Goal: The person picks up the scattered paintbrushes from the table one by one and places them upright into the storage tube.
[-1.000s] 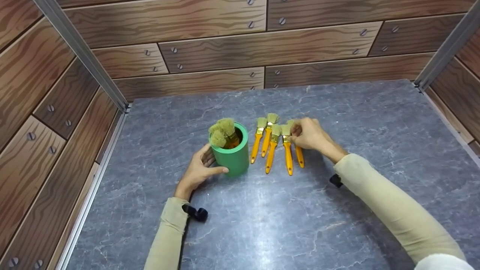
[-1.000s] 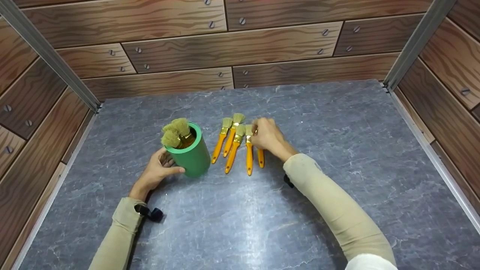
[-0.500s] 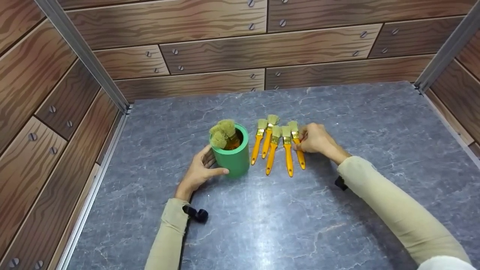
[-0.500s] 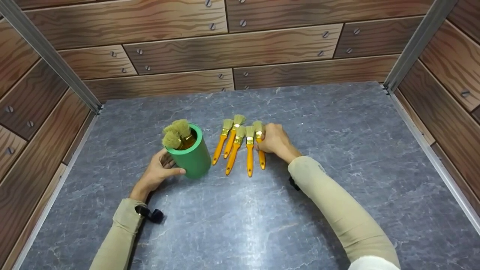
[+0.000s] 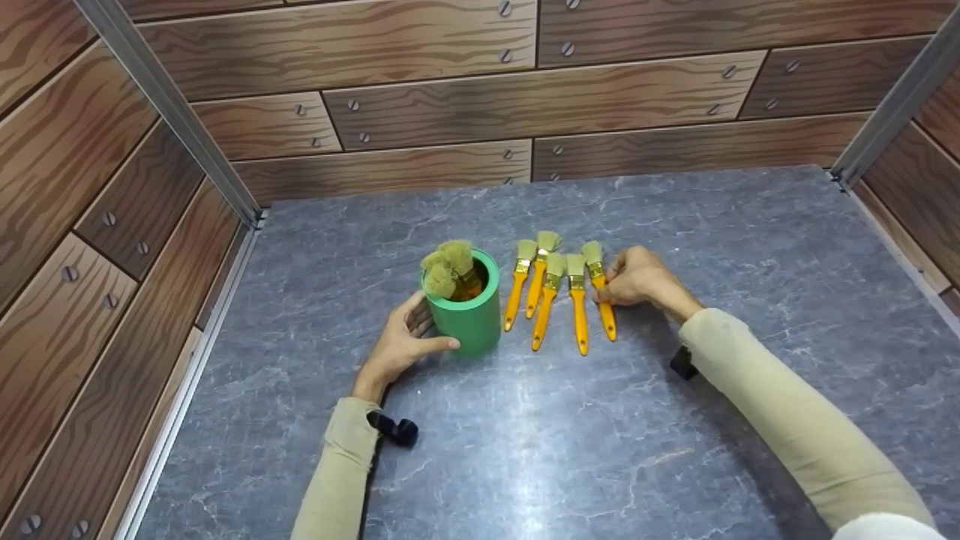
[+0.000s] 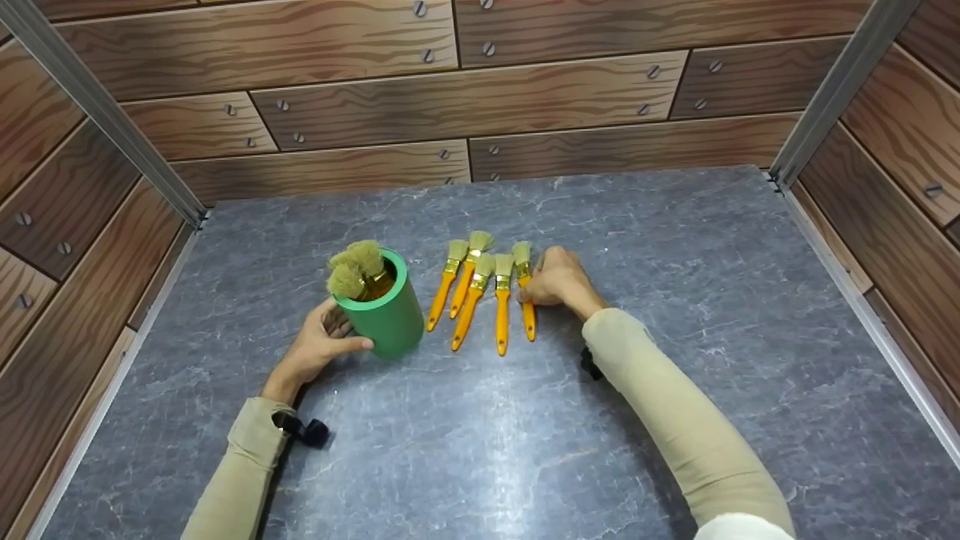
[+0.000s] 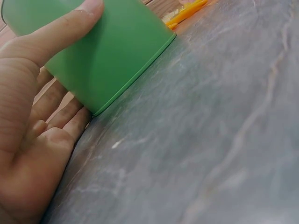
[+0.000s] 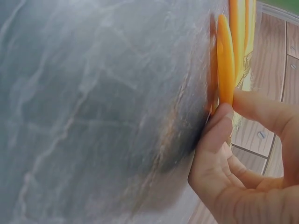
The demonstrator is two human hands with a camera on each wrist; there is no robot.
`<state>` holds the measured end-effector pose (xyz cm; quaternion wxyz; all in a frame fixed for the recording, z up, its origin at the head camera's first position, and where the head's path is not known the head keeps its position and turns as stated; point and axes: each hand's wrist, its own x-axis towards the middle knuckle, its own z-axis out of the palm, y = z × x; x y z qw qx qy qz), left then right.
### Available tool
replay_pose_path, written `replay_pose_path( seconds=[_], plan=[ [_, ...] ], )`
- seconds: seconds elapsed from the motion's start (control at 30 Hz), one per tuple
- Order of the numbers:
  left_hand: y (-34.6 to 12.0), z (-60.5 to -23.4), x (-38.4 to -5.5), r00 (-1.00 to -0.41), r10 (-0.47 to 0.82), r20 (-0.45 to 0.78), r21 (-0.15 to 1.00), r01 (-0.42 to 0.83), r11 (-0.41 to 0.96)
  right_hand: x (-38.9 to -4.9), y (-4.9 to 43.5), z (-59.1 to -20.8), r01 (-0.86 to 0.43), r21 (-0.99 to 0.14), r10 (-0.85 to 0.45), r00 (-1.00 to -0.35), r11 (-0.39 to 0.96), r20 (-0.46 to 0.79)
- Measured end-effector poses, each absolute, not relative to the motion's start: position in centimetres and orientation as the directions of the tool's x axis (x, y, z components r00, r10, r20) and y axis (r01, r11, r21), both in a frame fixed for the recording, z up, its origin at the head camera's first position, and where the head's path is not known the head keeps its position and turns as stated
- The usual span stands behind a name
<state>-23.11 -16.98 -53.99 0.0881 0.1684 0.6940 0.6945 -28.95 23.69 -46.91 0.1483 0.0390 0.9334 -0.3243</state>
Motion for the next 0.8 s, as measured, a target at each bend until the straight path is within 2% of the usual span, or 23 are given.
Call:
replay_pose_path(
  seconds=[0.27,0.5,0.8],
  plan=[
    [-17.0,-54.0,-23.1,-0.926,0.36,0.114,0.993,0.112,-0.025,-29.0,24.0,-46.8,0.172,-0.627,-0.051,-0.946,0.76,-0.321],
    [-17.0,-54.1,-23.1,-0.926,0.36,0.116,0.993,0.119,-0.014,-28.7,24.4,-46.1,0.269,-0.763,-0.097,-0.913,0.588,-0.397],
    [-17.0,-54.1,-23.2,-0.927,0.356,0.117,0.993,0.12,-0.014,-28.1,24.4,-44.5,0.232,-0.862,-0.161,-0.929,0.451,-0.334]
  ],
)
